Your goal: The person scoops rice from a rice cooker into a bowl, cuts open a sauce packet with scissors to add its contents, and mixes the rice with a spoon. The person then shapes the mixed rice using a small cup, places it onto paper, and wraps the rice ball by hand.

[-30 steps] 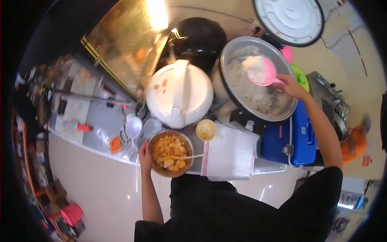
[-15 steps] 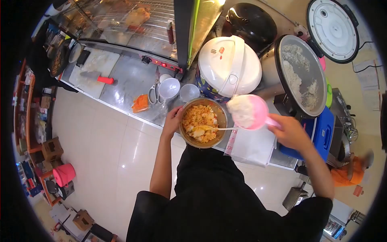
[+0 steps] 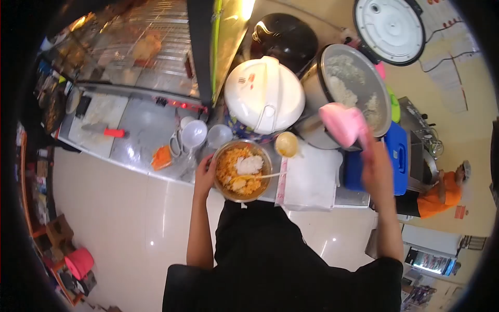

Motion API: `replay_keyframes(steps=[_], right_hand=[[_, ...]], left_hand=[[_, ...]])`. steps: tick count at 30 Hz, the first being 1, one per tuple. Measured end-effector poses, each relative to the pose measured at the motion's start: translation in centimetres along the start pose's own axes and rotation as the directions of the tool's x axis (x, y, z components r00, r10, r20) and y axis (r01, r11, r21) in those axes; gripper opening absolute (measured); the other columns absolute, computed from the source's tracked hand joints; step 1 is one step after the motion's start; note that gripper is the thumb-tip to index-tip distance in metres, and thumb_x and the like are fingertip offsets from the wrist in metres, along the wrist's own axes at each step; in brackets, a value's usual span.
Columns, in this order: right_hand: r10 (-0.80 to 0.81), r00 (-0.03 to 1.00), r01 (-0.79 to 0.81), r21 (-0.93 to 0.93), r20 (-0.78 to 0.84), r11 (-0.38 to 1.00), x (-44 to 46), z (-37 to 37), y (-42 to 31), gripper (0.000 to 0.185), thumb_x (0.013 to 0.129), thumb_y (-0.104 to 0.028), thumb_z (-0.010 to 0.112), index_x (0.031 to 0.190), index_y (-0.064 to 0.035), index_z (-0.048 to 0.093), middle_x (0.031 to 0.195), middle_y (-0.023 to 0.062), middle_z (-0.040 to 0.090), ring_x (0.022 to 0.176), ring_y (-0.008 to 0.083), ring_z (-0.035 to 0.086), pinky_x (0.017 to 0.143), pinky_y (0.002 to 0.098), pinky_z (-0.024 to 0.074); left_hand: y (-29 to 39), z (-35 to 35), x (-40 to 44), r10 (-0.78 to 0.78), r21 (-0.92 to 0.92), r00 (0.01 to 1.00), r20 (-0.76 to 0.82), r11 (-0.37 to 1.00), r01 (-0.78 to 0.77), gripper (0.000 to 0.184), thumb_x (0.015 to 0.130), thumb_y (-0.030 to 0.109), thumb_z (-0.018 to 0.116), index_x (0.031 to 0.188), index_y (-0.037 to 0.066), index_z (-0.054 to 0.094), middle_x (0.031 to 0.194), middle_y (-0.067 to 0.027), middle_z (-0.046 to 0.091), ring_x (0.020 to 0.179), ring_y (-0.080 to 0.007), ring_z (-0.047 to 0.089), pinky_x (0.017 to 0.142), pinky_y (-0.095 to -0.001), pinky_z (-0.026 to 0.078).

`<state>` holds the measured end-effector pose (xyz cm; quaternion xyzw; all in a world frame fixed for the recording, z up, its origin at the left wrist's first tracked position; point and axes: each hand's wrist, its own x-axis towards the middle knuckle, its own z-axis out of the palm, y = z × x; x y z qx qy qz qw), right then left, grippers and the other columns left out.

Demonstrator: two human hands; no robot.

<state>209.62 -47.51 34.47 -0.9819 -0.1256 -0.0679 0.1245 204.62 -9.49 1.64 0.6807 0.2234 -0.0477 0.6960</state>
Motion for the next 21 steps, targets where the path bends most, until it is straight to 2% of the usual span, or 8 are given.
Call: replay_keyframes(steps=[5,6,8,11,13,14,16,21], right_hand=[[0.173,0.983,-0.182,-0.176,-0.066,0.967,8.2,-0.9,13.8,0.044,0.091,-0.013,0.052,0.134,-0.0069,0.059,0.114,0.0234,0.065,0.108,0.0417,0.060,0.091,0.0441,0.0478],[0.128,0.990,-0.137,-0.163,-0.065,0.977,10.3,1.5,18.7,0.043,0.090,-0.015,0.054,0.131,-0.0041,0.061,0.115,0.0218,0.067,0.109,0.0401,0.061,0.093,0.0437,0.0478],[-0.249,0.967,0.248,-0.391,0.051,0.886,14.2,6.0,27.0,0.039,0.094,-0.020,0.055,0.128,-0.0037,0.062,0.115,0.0211,0.065,0.105,0.0411,0.061,0.094,0.0476,0.0473],[-0.053,0.974,0.068,0.058,-0.219,0.996,12.0,3.8,18.3,0.019,0.099,-0.016,0.054,0.100,0.0021,0.061,0.097,0.0163,0.063,0.089,0.0275,0.058,0.080,0.0374,0.0457],[-0.125,0.981,0.180,0.444,-0.151,0.878,6.4,5.5,11.2,0.024,0.103,-0.021,0.053,0.094,-0.0010,0.062,0.086,0.0041,0.064,0.080,0.0132,0.058,0.076,0.0292,0.0488],[-0.096,0.992,0.006,0.738,0.079,0.675,3.3,8.2,8.5,0.024,0.101,-0.022,0.052,0.102,-0.0020,0.065,0.091,0.0128,0.069,0.083,0.0227,0.066,0.081,0.0359,0.0532],[-0.333,0.838,0.036,0.565,0.433,0.824,-0.5,6.1,-2.9,0.028,0.098,-0.019,0.059,0.118,-0.0015,0.068,0.113,0.0175,0.070,0.104,0.0249,0.065,0.094,0.0339,0.0481],[0.072,0.763,-0.390,0.368,0.643,0.844,-6.6,26.3,2.2,0.043,0.098,-0.029,0.060,0.128,0.0013,0.060,0.102,0.0165,0.070,0.091,0.0221,0.065,0.080,0.0339,0.0516]], left_hand=[[-9.1,0.7,1.0,0.283,0.273,0.952,-0.119,0.931,-0.242,0.035,0.104,0.032,0.048,0.121,0.004,0.061,0.107,-0.0137,0.067,0.097,-0.0272,0.065,0.088,-0.0387,0.052],[-15.7,-0.6,3.6,0.680,0.736,0.694,0.236,0.341,-0.584,0.033,0.103,0.032,0.047,0.115,0.005,0.062,0.113,-0.0166,0.065,0.106,-0.0311,0.062,0.094,-0.0421,0.049],[-10.8,0.2,2.1,0.226,0.224,0.973,0.046,0.947,-0.230,0.031,0.100,0.032,0.051,0.115,0.006,0.060,0.123,-0.0169,0.061,0.117,-0.0322,0.058,0.101,-0.0458,0.045],[-8.4,1.0,0.7,0.191,0.247,0.981,-0.043,0.953,-0.175,0.046,0.102,0.037,0.051,0.139,0.010,0.051,0.124,-0.0153,0.063,0.114,-0.0250,0.060,0.100,-0.0375,0.046],[-5.1,1.1,-1.5,0.082,0.077,0.995,0.057,0.993,-0.086,0.048,0.102,0.036,0.052,0.143,0.011,0.047,0.124,-0.0145,0.063,0.114,-0.0231,0.060,0.100,-0.0362,0.045],[-2.4,0.8,-3.0,0.028,0.058,0.997,0.068,0.998,-0.032,0.048,0.103,0.035,0.051,0.143,0.011,0.046,0.124,-0.0141,0.062,0.115,-0.0230,0.059,0.101,-0.0362,0.045],[-1.2,0.1,-3.7,-0.003,0.043,0.997,0.081,0.999,-0.001,0.047,0.103,0.033,0.051,0.144,0.010,0.045,0.126,-0.0135,0.062,0.115,-0.0225,0.058,0.101,-0.0361,0.045],[-3.5,0.7,-2.8,0.082,0.016,0.995,0.054,0.996,-0.083,0.047,0.104,0.030,0.049,0.146,0.011,0.043,0.128,-0.0136,0.060,0.115,-0.0214,0.058,0.100,-0.0360,0.045]])
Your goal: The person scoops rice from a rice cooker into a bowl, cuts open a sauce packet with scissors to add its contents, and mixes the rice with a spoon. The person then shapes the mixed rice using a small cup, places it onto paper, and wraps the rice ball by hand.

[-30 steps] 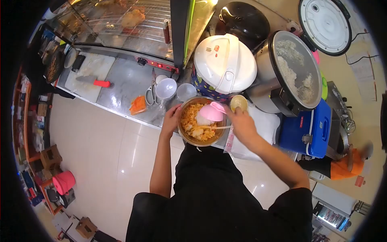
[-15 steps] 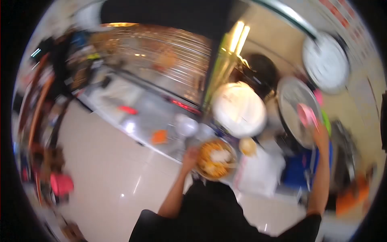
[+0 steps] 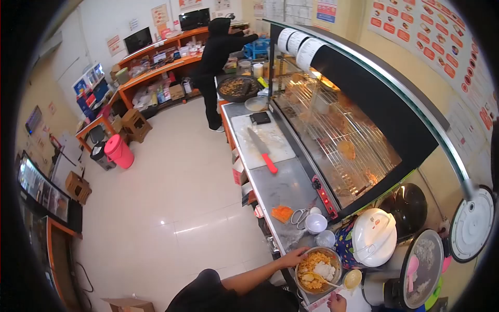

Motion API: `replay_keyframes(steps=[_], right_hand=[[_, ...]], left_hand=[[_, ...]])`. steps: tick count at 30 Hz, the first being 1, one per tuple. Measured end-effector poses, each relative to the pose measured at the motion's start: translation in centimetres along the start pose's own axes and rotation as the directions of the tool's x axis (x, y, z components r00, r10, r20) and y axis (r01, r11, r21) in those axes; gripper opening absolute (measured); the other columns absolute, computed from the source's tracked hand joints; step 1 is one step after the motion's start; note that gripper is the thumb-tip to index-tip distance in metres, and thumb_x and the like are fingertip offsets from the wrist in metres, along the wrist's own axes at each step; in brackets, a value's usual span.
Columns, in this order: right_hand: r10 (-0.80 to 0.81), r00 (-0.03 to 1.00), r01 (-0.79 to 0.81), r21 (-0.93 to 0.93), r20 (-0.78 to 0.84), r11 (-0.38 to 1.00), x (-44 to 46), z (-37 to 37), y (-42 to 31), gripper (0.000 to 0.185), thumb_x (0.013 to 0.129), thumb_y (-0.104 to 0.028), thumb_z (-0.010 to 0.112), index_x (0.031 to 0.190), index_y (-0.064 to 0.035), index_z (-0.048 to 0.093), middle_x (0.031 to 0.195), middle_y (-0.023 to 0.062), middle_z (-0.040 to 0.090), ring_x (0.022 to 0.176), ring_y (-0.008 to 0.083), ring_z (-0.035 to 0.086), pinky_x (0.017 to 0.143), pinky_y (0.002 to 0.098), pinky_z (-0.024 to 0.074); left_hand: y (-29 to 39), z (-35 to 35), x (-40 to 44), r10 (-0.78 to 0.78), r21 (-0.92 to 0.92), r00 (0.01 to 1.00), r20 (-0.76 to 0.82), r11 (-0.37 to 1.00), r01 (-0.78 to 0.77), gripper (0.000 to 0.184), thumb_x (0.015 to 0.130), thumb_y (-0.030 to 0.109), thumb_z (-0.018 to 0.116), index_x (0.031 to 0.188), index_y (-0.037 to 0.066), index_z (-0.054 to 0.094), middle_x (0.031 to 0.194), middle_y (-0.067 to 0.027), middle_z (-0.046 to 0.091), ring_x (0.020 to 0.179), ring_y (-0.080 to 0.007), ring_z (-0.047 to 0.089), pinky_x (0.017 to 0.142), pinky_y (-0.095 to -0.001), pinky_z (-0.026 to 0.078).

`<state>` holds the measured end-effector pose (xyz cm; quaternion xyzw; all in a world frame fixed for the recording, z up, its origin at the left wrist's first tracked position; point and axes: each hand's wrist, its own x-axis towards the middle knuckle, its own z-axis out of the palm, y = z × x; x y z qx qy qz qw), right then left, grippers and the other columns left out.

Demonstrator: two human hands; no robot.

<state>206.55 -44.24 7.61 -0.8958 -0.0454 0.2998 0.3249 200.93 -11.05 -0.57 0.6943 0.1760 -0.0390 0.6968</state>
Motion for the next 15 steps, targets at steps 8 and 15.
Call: replay_keyframes(steps=[8,15], right_hand=[[0.269,0.963,-0.020,0.980,-0.035,0.198,0.6,2.3,-6.2,0.025,0.097,-0.020,0.060,0.120,-0.0092,0.061,0.093,0.0026,0.061,0.081,0.0160,0.059,0.068,0.0300,0.0498],[-0.317,0.926,0.374,0.388,-0.205,0.842,5.0,1.4,3.1,0.015,0.093,-0.013,0.064,0.106,-0.0067,0.067,0.100,0.0051,0.066,0.087,0.0149,0.061,0.070,0.0309,0.0521]], left_hand=[[-4.1,0.2,2.8,-0.014,-0.083,0.996,0.087,0.996,0.021,0.049,0.103,0.034,0.050,0.148,0.014,0.043,0.121,-0.0131,0.065,0.106,-0.0189,0.061,0.092,-0.0360,0.050],[-2.6,0.2,3.3,0.033,0.061,0.995,0.093,0.997,-0.038,0.046,0.103,0.031,0.048,0.145,0.013,0.045,0.122,-0.0133,0.064,0.109,-0.0235,0.061,0.098,-0.0384,0.047]])
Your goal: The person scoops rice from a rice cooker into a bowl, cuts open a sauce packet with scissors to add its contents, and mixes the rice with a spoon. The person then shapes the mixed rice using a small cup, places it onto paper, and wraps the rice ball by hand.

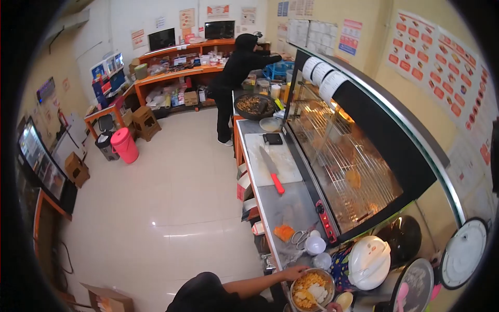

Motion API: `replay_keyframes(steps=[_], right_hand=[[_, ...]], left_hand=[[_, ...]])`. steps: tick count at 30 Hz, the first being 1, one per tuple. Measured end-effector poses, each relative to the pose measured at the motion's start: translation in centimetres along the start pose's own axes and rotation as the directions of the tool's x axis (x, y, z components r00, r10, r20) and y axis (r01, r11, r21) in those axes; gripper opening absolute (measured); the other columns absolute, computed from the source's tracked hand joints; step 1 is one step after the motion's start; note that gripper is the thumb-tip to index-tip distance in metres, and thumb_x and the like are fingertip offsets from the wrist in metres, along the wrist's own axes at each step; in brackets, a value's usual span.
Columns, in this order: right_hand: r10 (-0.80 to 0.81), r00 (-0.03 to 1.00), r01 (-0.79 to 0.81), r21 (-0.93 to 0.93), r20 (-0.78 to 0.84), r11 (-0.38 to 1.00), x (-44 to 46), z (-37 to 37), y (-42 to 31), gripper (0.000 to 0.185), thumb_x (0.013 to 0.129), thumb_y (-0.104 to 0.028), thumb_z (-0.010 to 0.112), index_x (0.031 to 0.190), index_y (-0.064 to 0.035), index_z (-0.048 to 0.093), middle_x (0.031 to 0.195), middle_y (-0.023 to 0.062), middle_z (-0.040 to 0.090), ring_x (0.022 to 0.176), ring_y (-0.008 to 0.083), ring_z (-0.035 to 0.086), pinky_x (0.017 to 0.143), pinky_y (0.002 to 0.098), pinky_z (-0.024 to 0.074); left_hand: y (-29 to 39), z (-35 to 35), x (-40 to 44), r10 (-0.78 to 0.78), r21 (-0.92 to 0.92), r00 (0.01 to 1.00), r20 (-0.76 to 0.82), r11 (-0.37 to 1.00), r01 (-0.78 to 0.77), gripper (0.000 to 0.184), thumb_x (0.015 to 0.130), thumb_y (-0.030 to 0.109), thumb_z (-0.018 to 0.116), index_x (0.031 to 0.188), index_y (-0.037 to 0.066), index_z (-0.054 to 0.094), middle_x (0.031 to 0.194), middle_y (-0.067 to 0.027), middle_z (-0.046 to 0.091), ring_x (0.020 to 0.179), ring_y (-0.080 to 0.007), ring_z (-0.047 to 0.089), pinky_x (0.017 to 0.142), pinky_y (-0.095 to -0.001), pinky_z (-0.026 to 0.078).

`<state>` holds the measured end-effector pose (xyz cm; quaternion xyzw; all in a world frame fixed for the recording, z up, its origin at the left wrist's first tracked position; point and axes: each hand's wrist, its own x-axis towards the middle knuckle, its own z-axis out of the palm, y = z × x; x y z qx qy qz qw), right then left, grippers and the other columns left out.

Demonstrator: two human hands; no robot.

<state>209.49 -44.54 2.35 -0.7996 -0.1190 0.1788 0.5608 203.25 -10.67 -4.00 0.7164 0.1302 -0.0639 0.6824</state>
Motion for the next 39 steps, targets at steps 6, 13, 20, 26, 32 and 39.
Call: replay_keyframes(steps=[6,13,20,26,32,39], right_hand=[[0.014,0.923,0.258,-0.643,0.386,0.721,-2.0,2.2,-7.3,0.025,0.086,-0.013,0.069,0.111,-0.0096,0.068,0.110,0.0109,0.070,0.101,0.0254,0.066,0.085,0.0429,0.0521],[0.313,0.897,0.151,-0.882,0.311,0.446,-2.3,-0.4,-11.1,0.032,0.097,-0.026,0.046,0.120,-0.0116,0.063,0.097,0.0228,0.069,0.089,0.0416,0.067,0.077,0.0547,0.0518],[0.290,0.952,-0.040,-0.901,0.097,0.432,-2.8,1.7,-18.1,0.052,0.085,-0.011,0.053,0.136,-0.0221,0.058,0.090,0.0180,0.066,0.086,0.0374,0.067,0.072,0.0502,0.0541],[0.342,0.938,-0.098,-0.902,0.058,0.421,-1.4,4.0,-18.6,0.051,0.084,-0.012,0.055,0.134,-0.0237,0.061,0.095,0.0168,0.068,0.090,0.0360,0.068,0.075,0.0498,0.0548],[0.365,0.925,-0.051,-0.914,0.109,0.402,-0.6,5.7,-16.0,0.045,0.086,-0.017,0.058,0.130,-0.0264,0.064,0.100,0.0134,0.070,0.090,0.0352,0.069,0.075,0.0480,0.0548],[0.351,0.932,-0.052,-0.928,0.087,0.369,-0.7,6.3,-14.2,0.037,0.087,-0.016,0.057,0.122,-0.0208,0.068,0.101,0.0141,0.071,0.093,0.0338,0.070,0.077,0.0475,0.0553]], left_hand=[[1.2,0.9,-2.5,0.051,-0.084,0.999,-0.017,0.995,-0.052,0.051,0.104,0.033,0.047,0.147,0.007,0.041,0.136,-0.0174,0.056,0.126,-0.0271,0.053,0.106,-0.0396,0.041],[-3.7,2.0,-1.7,0.222,-0.177,0.968,-0.115,0.955,-0.240,0.064,0.096,0.032,0.064,0.147,0.004,0.036,0.145,-0.0179,0.045,0.133,-0.0290,0.046,0.111,-0.0427,0.039],[21.5,-5.1,-9.7,0.298,-0.559,0.931,-0.210,0.745,-0.364,0.035,0.102,0.033,0.054,0.122,0.005,0.053,0.101,-0.0066,0.054,0.090,-0.0192,0.058,0.088,-0.0419,0.051],[36.7,-6.6,-17.5,0.922,-0.961,0.359,0.142,0.216,-0.174,0.040,0.103,0.047,0.044,0.112,0.009,0.051,0.106,-0.0141,0.058,0.095,-0.0289,0.060,0.089,-0.0465,0.051],[37.4,-5.1,-18.4,0.926,-0.971,0.356,0.127,0.190,-0.147,0.037,0.102,0.044,0.046,0.115,0.009,0.050,0.109,-0.0148,0.058,0.097,-0.0287,0.060,0.090,-0.0453,0.050],[36.0,-5.2,-18.5,0.922,-0.978,0.378,0.082,0.147,-0.146,0.034,0.101,0.039,0.048,0.119,0.010,0.049,0.112,-0.0156,0.058,0.100,-0.0285,0.059,0.091,-0.0439,0.050]])
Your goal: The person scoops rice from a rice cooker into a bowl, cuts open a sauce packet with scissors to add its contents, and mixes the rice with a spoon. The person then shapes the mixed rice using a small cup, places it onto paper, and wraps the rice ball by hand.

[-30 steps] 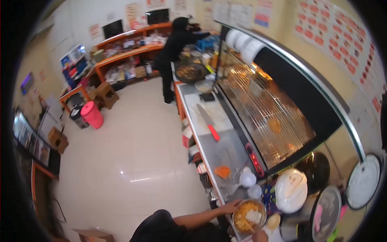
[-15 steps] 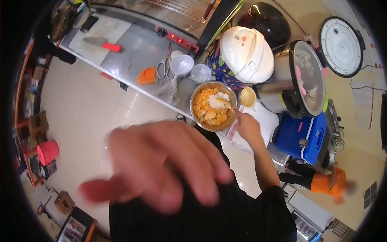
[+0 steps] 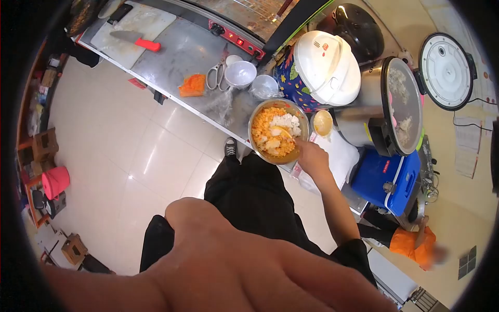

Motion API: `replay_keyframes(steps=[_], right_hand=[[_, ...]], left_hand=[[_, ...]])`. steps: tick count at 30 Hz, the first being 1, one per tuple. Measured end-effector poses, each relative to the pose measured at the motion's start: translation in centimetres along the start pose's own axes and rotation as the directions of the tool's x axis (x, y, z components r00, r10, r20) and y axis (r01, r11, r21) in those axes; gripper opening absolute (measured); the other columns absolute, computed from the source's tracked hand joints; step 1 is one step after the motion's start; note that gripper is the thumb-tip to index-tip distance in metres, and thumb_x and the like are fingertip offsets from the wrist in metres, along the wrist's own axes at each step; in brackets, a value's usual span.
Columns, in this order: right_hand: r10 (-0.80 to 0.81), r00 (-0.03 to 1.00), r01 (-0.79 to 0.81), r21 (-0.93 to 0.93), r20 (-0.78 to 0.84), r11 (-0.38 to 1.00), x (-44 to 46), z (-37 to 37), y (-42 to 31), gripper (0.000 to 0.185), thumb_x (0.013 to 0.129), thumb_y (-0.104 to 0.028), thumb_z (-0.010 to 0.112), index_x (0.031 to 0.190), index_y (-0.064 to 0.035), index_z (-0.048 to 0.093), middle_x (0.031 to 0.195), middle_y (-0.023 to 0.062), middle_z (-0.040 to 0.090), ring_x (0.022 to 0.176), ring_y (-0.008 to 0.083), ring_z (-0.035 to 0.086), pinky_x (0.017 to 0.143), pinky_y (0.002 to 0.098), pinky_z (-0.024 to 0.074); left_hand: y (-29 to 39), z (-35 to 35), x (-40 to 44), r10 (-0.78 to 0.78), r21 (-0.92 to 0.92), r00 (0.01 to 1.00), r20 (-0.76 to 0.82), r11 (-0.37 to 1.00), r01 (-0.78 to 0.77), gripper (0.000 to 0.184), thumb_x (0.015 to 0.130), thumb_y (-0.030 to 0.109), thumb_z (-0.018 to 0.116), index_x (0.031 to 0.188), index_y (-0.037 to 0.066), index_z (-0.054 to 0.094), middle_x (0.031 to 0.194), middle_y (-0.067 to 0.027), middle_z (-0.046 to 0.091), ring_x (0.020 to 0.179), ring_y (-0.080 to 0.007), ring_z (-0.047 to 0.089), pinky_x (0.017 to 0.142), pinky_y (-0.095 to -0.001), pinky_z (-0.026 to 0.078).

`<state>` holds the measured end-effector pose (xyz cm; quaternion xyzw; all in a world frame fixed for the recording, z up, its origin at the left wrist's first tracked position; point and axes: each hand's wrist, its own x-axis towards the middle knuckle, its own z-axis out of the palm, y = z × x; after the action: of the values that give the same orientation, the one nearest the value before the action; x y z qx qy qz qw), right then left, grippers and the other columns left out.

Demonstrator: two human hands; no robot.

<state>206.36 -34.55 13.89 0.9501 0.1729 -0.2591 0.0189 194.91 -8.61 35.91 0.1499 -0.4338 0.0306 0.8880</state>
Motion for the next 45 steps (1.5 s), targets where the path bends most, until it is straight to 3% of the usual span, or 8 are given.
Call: replay_keyframes(steps=[21,24,25,27,29,31,37,45], right_hand=[[0.055,0.997,-0.053,-0.040,0.049,0.998,1.4,-2.6,0.7,0.045,0.089,-0.018,0.056,0.132,-0.0301,0.062,0.101,0.0134,0.070,0.092,0.0330,0.069,0.079,0.0482,0.0550],[0.012,0.999,-0.010,-0.034,0.046,0.999,-1.0,-5.2,1.1,0.044,0.089,-0.018,0.057,0.131,-0.0310,0.064,0.097,0.0120,0.070,0.091,0.0309,0.069,0.076,0.0463,0.0554],[0.002,0.998,0.000,-0.028,0.057,1.000,-1.2,-5.4,1.2,0.044,0.089,-0.018,0.057,0.131,-0.0311,0.064,0.096,0.0116,0.070,0.091,0.0305,0.069,0.075,0.0459,0.0554],[-0.036,0.999,0.038,-0.085,0.032,0.996,0.0,-2.0,1.3,0.046,0.088,-0.016,0.058,0.130,-0.0323,0.064,0.097,0.0105,0.069,0.092,0.0293,0.069,0.074,0.0448,0.0554],[-0.075,0.997,0.075,-0.108,0.000,0.991,1.2,0.1,1.8,0.047,0.087,-0.015,0.059,0.130,-0.0315,0.064,0.098,0.0102,0.069,0.094,0.0287,0.069,0.075,0.0442,0.0554],[-0.048,0.998,0.052,-0.101,0.036,0.994,0.1,-2.7,1.1,0.047,0.087,-0.014,0.058,0.131,-0.0313,0.063,0.100,0.0102,0.069,0.095,0.0287,0.069,0.075,0.0445,0.0553],[-0.096,0.995,0.097,-0.018,0.035,0.995,1.7,0.2,1.5,0.048,0.087,-0.011,0.057,0.129,-0.0317,0.065,0.103,0.0110,0.070,0.097,0.0296,0.068,0.078,0.0448,0.0553],[-0.133,0.984,0.154,0.195,-0.118,0.968,5.0,-4.0,1.2,0.041,0.091,-0.011,0.052,0.127,-0.0235,0.066,0.096,0.0209,0.069,0.087,0.0400,0.067,0.075,0.0476,0.0535]], left_hand=[[-1.1,-0.2,0.9,0.087,0.130,0.994,-0.064,0.988,-0.078,0.035,0.099,0.027,0.055,0.129,0.011,0.045,0.121,-0.0179,0.056,0.110,-0.0278,0.058,0.093,-0.0398,0.048],[-0.9,-2.1,-0.8,0.161,0.263,0.968,-0.193,0.959,-0.107,0.036,0.099,0.025,0.056,0.131,0.011,0.045,0.122,-0.0182,0.056,0.111,-0.0277,0.058,0.094,-0.0392,0.048],[-1.2,-3.6,-2.2,0.206,0.362,0.927,-0.315,0.928,-0.084,0.037,0.099,0.024,0.056,0.131,0.011,0.045,0.123,-0.0183,0.056,0.112,-0.0276,0.058,0.094,-0.0390,0.048],[-3.3,-9.3,-7.2,0.236,0.571,0.666,-0.708,0.747,0.341,0.037,0.099,0.023,0.057,0.132,0.011,0.044,0.124,-0.0185,0.056,0.112,-0.0276,0.058,0.094,-0.0386,0.048],[-6.5,-15.6,-15.3,0.071,0.433,0.437,-0.897,0.346,0.832,0.036,0.101,0.022,0.053,0.131,0.006,0.042,0.117,-0.0192,0.059,0.105,-0.0264,0.061,0.085,-0.0384,0.049],[-8.9,-19.6,-21.0,-0.118,0.176,0.162,-0.980,-0.121,0.977,0.035,0.103,0.021,0.051,0.130,0.003,0.040,0.111,-0.0213,0.062,0.100,-0.0290,0.065,0.079,-0.0407,0.050],[-12.3,-20.5,-23.0,0.022,0.287,0.287,-0.958,0.006,0.958,0.025,0.101,0.018,0.049,0.116,-0.001,0.042,0.095,-0.0304,0.064,0.094,-0.0508,0.062,0.078,-0.0546,0.047],[-11.0,-23.6,-22.1,0.084,0.383,0.380,-0.921,0.015,0.924,0.020,0.100,0.018,0.050,0.115,0.004,0.047,0.095,-0.0276,0.065,0.092,-0.0470,0.063,0.076,-0.0524,0.048]])
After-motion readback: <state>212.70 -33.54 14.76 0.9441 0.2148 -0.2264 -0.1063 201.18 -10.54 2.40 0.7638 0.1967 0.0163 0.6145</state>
